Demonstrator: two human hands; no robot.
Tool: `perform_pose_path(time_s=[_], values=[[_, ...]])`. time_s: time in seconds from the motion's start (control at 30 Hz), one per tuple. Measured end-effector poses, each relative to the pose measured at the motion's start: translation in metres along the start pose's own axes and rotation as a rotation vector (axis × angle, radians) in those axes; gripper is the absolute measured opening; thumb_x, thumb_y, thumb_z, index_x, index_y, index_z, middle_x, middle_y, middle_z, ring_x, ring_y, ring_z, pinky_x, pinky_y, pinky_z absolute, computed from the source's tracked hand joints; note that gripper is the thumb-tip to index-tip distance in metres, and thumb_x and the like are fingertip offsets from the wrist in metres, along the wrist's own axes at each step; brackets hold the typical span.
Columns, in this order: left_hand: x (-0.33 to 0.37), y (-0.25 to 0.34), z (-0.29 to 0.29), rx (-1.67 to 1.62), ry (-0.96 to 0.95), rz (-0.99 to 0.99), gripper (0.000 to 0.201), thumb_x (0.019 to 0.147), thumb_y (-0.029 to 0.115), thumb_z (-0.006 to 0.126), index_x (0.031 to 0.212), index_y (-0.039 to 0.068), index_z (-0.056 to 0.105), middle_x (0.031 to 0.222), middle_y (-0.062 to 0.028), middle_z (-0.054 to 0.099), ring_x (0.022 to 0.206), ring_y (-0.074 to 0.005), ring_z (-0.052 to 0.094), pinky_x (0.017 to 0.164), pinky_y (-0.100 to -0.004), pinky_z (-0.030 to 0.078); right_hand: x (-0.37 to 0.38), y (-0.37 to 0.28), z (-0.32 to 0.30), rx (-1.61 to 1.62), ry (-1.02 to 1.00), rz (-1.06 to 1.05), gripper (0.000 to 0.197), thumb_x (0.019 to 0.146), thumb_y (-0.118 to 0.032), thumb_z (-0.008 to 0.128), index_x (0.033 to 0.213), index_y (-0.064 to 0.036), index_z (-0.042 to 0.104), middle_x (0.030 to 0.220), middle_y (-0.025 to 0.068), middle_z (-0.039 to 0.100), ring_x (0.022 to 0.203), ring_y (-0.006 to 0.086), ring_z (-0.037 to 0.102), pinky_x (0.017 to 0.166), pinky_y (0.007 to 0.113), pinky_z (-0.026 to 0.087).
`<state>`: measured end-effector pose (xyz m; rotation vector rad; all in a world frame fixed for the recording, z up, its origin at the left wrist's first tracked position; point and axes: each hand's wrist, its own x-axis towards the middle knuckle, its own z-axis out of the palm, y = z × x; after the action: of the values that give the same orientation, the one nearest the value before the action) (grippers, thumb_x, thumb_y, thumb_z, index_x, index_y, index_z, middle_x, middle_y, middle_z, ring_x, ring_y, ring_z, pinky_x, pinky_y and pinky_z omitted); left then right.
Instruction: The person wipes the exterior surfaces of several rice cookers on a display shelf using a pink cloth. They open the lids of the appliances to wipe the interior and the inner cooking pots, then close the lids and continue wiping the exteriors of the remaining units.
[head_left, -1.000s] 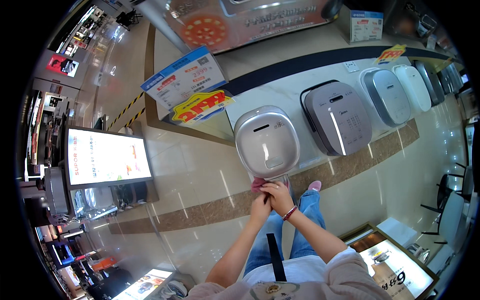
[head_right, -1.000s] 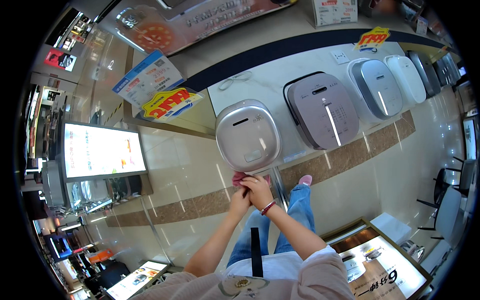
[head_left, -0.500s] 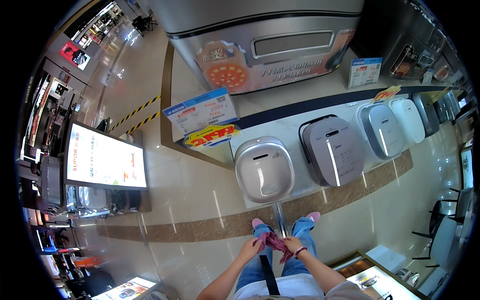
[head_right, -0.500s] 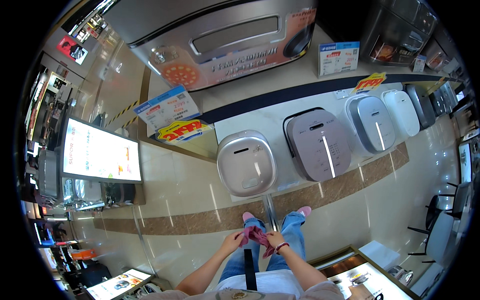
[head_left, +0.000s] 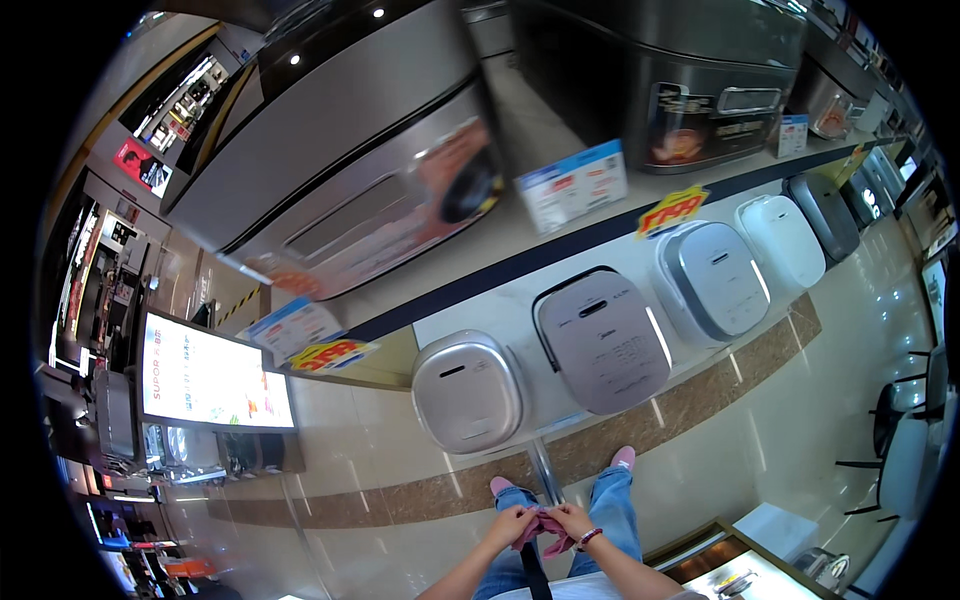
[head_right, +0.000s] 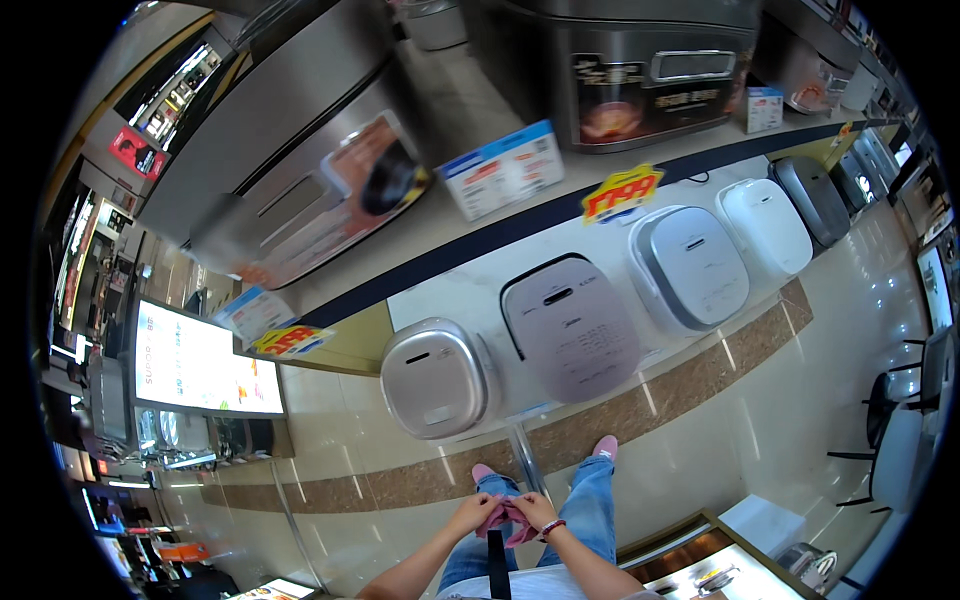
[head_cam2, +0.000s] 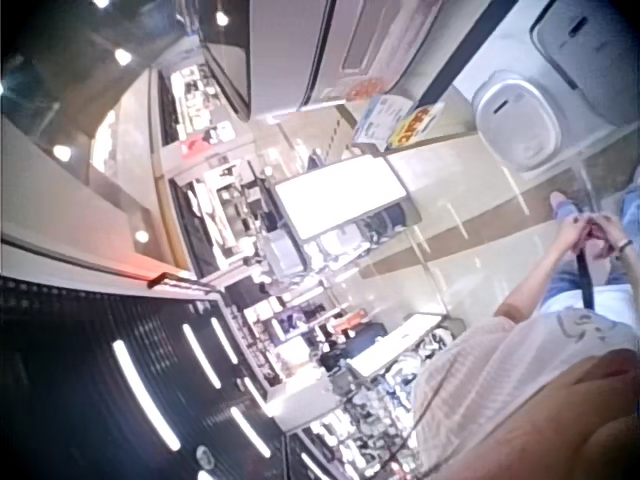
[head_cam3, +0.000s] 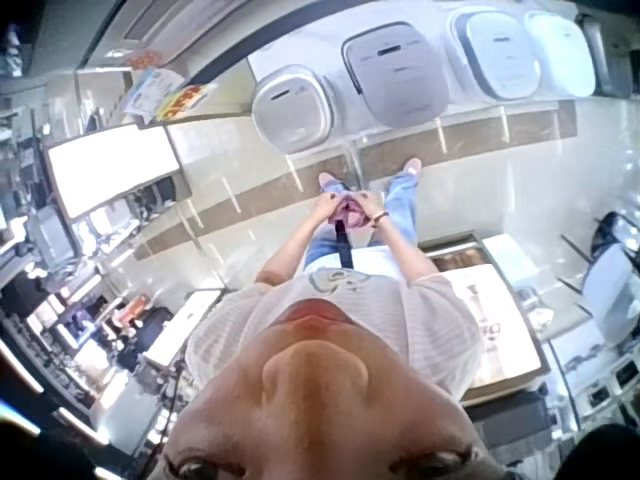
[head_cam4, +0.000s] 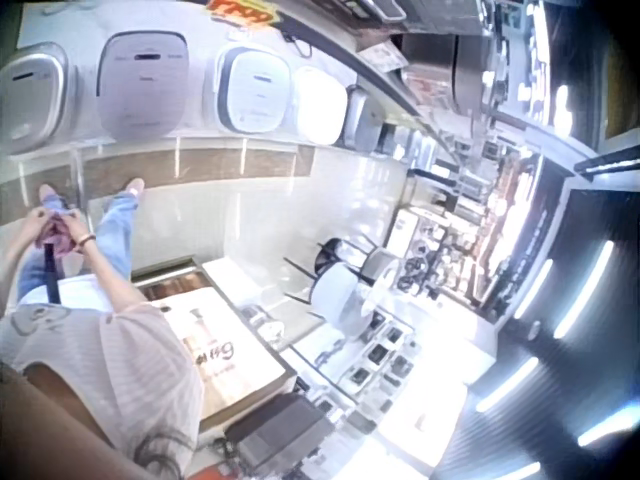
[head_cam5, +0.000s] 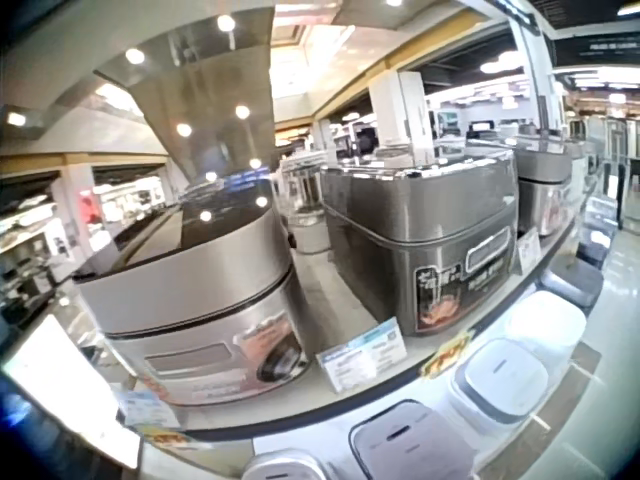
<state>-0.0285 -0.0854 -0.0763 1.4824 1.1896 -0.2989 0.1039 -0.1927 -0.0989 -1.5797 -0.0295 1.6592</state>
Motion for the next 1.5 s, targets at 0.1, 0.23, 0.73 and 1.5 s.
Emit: perform_pose_path(time_s=[0.1, 0.23, 0.73, 1.5], values=[[0.013, 0.010, 0.031, -0.094, 0.059, -0.003, 0.042, 0.083, 0.041, 0.055, 0.081, -0.001, 0.060, 0.065, -0.0089, 0.061, 0.057, -0.0157, 0.057, 0.051, -0.0284, 0.045, -0.004, 0.004, -0.050, 0.090, 0.047, 0.008, 0.027, 0.081, -0.024, 0.060, 0.090, 0.0017, 0.060, 0.081, 0.0071, 0.062, 0.070, 0.0111, 0.057, 0.061, 0.024, 0.048], [0.016, 0.078, 0.064, -0.069, -0.063, -0.156, 0.047, 0.077, 0.045, 0.062, 0.089, -0.001, 0.060, 0.067, -0.0089, 0.061, 0.056, -0.0146, 0.057, 0.049, -0.0267, 0.045, -0.021, -0.008, -0.126, 0.167, 0.153, 0.063, 0.025, 0.081, -0.023, 0.061, 0.089, 0.0003, 0.060, 0.078, 0.0057, 0.061, 0.066, 0.0105, 0.055, 0.058, 0.023, 0.046], [0.029, 0.177, 0.096, -0.246, 0.312, 0.276, 0.014, 0.084, 0.014, 0.059, 0.093, 0.004, 0.058, 0.080, -0.0011, 0.058, 0.068, -0.0068, 0.052, 0.060, -0.0210, 0.044, -0.040, -0.082, -0.255, 0.338, 0.260, -0.198, 0.023, 0.079, -0.005, 0.062, 0.099, 0.0026, 0.055, 0.090, 0.0103, 0.061, 0.076, 0.0133, 0.060, 0.067, 0.024, 0.050], [0.142, 0.257, 0.003, 0.850, 0.278, 1.016, 0.049, 0.081, 0.022, 0.052, 0.127, 0.009, 0.042, 0.134, -0.0056, 0.040, 0.128, -0.0186, 0.032, 0.105, -0.0453, 0.018, 0.051, -0.250, -0.174, -1.411, 0.582, -0.981, 0.047, 0.078, -0.015, 0.052, 0.125, -0.0111, 0.047, 0.134, 0.0104, 0.038, 0.127, 0.0365, 0.027, 0.100, 0.053, 0.023]])
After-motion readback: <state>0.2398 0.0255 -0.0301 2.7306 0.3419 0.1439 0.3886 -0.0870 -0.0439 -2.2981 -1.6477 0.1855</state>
